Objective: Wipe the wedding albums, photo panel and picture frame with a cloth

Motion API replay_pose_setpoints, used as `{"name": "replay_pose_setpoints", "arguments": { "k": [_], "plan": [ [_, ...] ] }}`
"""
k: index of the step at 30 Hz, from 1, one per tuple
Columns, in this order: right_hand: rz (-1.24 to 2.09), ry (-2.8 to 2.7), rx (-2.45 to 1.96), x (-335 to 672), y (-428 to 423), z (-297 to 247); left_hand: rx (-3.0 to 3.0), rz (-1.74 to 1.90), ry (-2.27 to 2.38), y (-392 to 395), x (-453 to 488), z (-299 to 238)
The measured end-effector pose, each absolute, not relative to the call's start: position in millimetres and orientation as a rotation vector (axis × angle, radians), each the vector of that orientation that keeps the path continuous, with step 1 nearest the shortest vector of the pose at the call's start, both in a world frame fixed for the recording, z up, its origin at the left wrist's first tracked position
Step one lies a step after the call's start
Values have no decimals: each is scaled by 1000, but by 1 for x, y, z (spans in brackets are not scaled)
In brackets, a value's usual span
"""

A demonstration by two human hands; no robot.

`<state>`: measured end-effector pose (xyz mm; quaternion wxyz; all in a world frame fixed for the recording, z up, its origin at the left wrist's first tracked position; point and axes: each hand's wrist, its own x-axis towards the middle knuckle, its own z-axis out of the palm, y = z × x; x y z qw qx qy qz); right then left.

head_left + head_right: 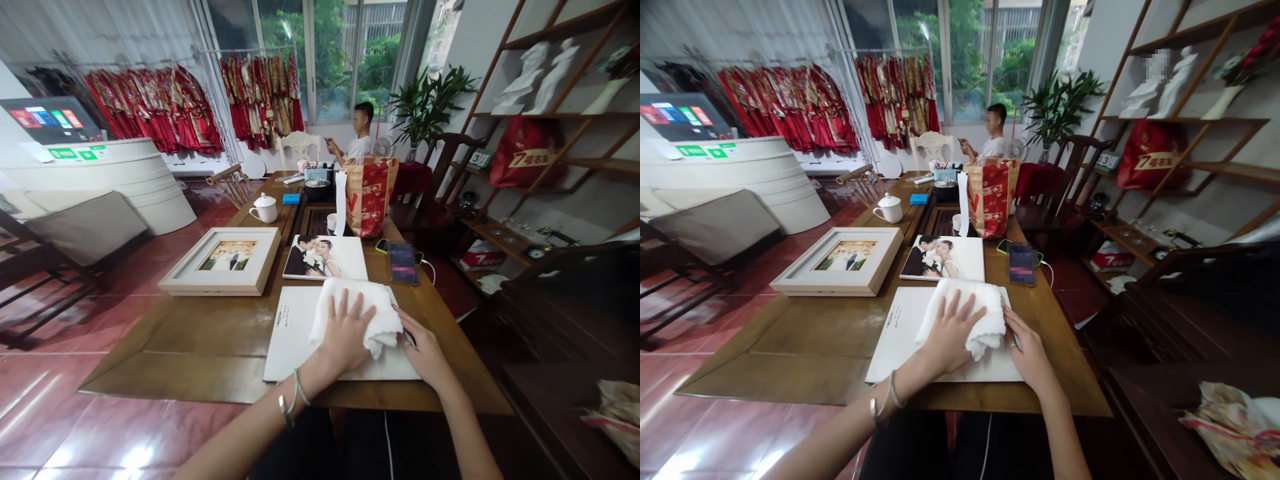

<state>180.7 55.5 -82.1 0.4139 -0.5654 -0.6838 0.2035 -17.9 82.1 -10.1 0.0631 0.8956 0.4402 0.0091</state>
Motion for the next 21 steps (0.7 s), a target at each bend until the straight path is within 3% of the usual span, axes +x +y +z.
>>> {"name": "replay_pose_setpoints", "arguments": {
  "k": [12,21],
  "plan": [
    [430,-1754,-1511,179,55,-77,2731,92,1095,126,32,0],
    [485,-1728,-1450,179,53,-78,2663,5,1227,111,-24,7]
  ]
}}
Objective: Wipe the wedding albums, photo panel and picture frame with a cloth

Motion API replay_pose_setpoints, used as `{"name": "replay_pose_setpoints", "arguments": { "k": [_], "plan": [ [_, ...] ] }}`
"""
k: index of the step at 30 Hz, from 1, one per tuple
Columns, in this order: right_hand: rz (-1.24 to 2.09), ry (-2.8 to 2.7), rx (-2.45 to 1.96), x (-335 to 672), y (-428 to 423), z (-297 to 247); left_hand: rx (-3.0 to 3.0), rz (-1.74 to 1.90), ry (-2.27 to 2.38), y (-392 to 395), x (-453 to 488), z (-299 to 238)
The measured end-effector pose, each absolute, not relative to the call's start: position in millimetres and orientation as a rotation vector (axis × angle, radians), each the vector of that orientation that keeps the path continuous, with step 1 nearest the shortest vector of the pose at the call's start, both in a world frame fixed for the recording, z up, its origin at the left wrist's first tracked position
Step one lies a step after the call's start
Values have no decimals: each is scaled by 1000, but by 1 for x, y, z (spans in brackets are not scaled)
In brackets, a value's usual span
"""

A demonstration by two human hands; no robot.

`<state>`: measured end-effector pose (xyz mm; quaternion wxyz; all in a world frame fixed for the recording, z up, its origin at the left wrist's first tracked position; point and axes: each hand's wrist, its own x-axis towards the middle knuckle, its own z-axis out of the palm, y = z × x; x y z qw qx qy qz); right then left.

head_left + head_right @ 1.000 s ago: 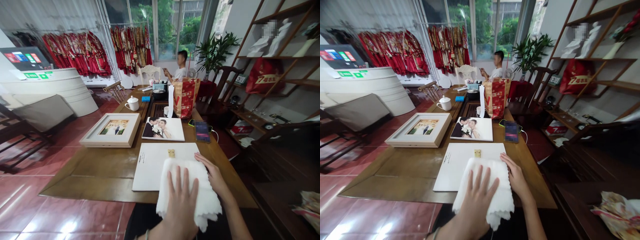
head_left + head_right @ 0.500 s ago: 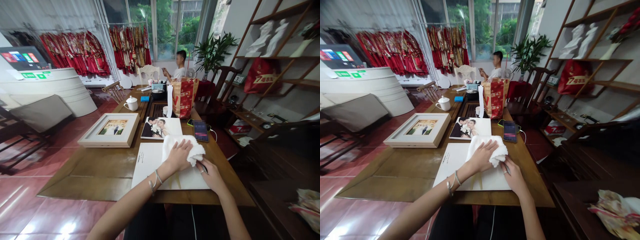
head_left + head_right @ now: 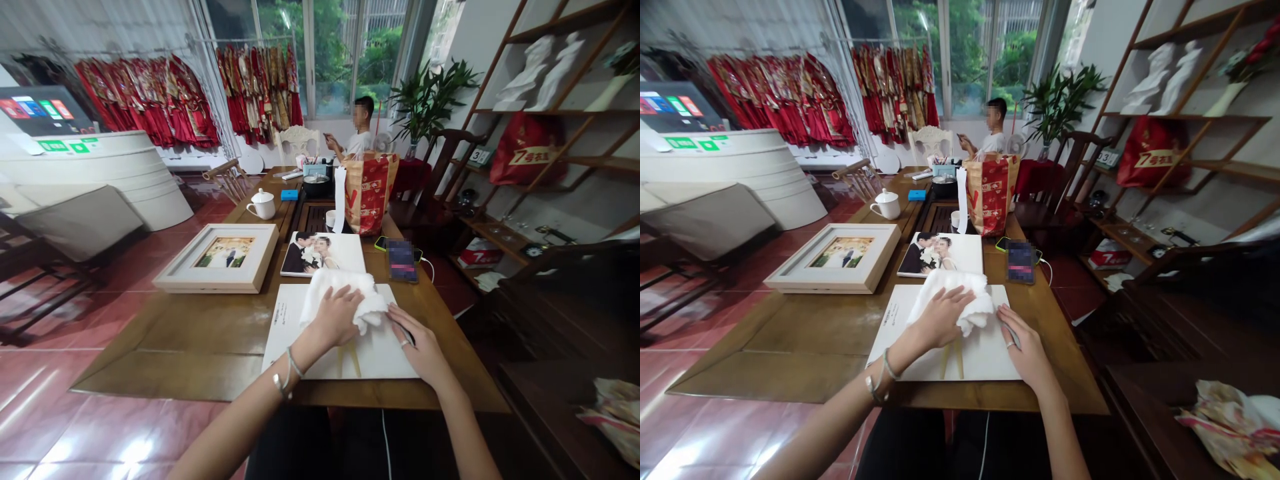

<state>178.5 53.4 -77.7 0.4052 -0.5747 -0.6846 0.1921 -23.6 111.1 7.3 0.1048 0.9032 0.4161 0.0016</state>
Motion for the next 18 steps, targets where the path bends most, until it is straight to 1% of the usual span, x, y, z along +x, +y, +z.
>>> {"name": "replay_pose_setpoints", "arguments": {
  "k": [5,11,14,18],
  "plan": [
    [503,-1721,-1436,177,51,-75,2579,17,1256,109,-78,13],
    [533,-1731,-1460,178,51,-76,2407,122,1547,99,-132,6],
    [543,-1716,-1470,178,51,-76,2405,140,1623,87,-135,-1],
    [525,-1705,-1455,179,52,-78,2386,135,1725,86,-110,-4]
  ]
}}
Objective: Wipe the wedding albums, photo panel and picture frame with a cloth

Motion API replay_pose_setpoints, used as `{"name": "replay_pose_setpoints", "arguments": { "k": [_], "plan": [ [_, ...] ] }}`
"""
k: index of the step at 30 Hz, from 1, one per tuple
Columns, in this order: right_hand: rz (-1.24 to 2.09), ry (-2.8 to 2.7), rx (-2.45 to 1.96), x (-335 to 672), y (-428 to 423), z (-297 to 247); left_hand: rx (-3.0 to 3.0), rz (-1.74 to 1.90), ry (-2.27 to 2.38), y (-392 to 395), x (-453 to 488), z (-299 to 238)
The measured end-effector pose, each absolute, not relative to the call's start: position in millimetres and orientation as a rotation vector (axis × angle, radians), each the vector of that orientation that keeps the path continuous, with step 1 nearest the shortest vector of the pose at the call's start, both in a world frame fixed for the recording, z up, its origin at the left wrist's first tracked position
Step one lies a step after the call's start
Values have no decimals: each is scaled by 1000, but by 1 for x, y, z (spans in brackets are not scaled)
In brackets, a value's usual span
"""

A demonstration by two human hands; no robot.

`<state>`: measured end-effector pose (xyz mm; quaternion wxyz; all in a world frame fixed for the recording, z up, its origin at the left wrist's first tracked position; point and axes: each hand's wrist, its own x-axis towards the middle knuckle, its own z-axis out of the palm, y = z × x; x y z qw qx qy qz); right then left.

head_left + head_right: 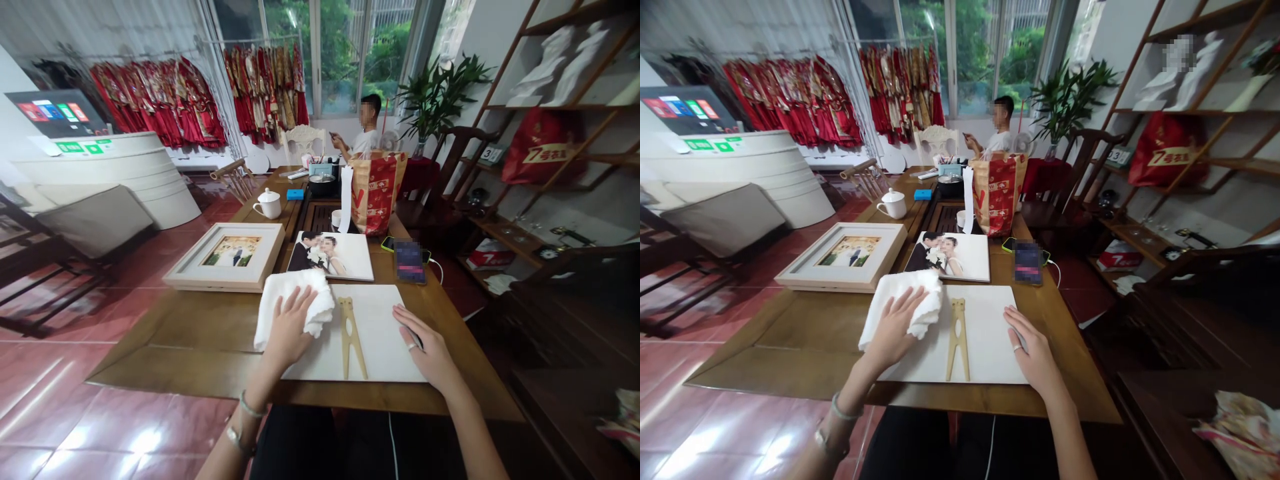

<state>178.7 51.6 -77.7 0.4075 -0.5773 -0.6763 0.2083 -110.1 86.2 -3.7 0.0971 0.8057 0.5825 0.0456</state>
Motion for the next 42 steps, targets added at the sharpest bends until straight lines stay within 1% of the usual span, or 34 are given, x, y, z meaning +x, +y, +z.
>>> {"name": "replay_pose_setpoints", "arguments": {
  "k": [7,10,16,25,32,36,39,42],
  "plan": [
    [486,-1736,-1460,182,54,-80,2427,212,1480,100,-29,-9],
    [487,-1747,-1470,183,54,-80,2465,251,1467,95,-12,-15],
    [507,-1744,-1483,182,52,-78,2476,209,1504,86,-39,-13],
    [539,-1725,-1494,179,50,-75,2343,172,1851,74,-93,-10],
    [545,-1726,-1498,178,50,-75,2404,7,1720,8,-87,-13],
    [525,-1729,-1491,179,51,-78,2394,-11,1689,-21,-88,-17],
    [520,-1726,-1493,180,51,-79,2384,-18,1657,-18,-90,-13],
    [519,-1733,-1488,180,51,-79,2367,-47,1679,7,-90,-8]
  ]
}}
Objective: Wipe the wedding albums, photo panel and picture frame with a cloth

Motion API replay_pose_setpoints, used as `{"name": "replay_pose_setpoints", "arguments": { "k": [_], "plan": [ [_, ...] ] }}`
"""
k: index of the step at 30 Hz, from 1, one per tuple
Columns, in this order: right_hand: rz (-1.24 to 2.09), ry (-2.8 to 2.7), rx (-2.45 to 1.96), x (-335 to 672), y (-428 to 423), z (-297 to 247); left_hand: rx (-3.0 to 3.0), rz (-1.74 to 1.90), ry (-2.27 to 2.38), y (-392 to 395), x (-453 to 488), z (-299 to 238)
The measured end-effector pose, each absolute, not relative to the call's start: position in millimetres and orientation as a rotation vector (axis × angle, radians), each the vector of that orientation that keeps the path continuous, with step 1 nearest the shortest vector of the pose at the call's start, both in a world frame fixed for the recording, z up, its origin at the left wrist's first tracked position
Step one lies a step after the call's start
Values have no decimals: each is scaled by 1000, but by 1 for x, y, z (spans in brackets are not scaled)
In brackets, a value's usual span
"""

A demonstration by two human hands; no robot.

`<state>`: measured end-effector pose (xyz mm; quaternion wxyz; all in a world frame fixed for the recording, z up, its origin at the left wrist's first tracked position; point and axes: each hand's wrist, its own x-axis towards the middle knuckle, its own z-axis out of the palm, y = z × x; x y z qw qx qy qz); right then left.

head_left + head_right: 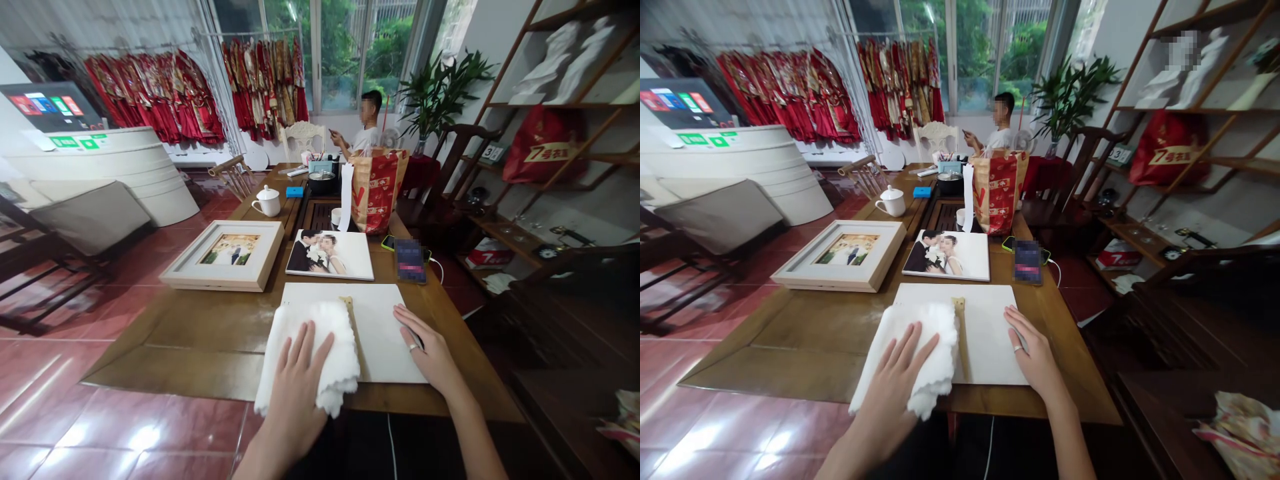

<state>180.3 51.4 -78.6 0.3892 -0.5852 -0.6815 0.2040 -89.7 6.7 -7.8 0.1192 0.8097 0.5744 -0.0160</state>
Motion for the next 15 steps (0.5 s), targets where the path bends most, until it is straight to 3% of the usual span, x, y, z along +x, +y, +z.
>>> {"name": "replay_pose_setpoints", "arguments": {
  "k": [8,15],
  "plan": [
    [516,-1743,-1496,180,52,-77,2409,-5,1827,88,-76,-11],
    [525,-1744,-1503,180,51,-77,2445,-27,1802,48,-79,-17]
  ]
}}
